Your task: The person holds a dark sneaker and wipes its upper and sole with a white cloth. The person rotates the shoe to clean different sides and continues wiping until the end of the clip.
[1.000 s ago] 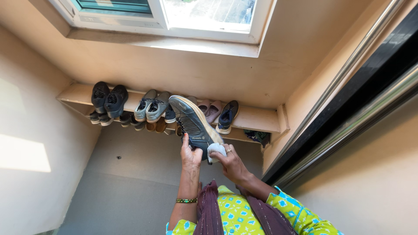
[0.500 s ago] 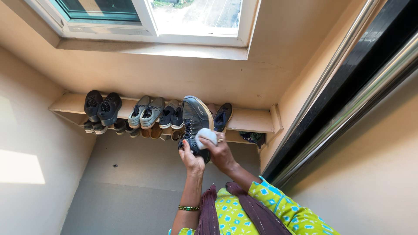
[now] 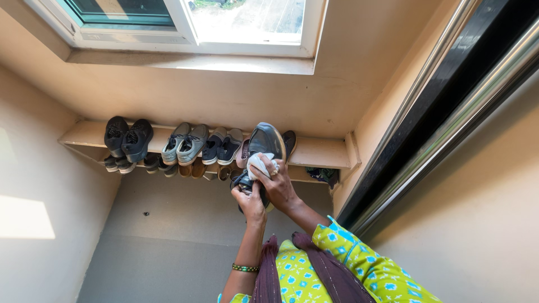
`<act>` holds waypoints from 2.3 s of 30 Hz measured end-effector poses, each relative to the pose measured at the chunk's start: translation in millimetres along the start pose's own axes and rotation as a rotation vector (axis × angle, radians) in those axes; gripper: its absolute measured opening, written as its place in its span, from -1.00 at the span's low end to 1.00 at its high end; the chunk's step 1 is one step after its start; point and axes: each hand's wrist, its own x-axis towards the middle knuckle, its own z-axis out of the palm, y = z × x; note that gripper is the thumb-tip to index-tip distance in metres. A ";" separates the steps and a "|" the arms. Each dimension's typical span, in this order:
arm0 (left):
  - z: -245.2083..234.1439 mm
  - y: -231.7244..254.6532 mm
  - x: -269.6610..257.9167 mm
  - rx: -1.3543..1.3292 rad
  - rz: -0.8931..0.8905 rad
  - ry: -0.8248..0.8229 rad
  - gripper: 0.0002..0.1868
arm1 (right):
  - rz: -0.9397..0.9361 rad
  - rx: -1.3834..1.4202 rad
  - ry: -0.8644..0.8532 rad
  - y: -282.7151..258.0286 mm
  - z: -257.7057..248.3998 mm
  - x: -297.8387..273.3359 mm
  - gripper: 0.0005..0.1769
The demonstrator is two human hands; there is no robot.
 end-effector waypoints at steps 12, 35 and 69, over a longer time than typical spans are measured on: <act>-6.3 4.2 5.4 0.082 0.110 0.023 -0.43 | 0.216 0.142 0.112 19.7 -23.9 -33.8 -0.45; 1.0 -9.6 -51.8 0.071 0.000 0.043 -0.41 | 0.211 0.304 0.131 44.0 -79.1 3.3 -0.41; 12.6 54.1 21.9 0.500 0.218 -0.016 -0.38 | 0.117 -0.303 0.046 46.6 23.9 87.7 -0.35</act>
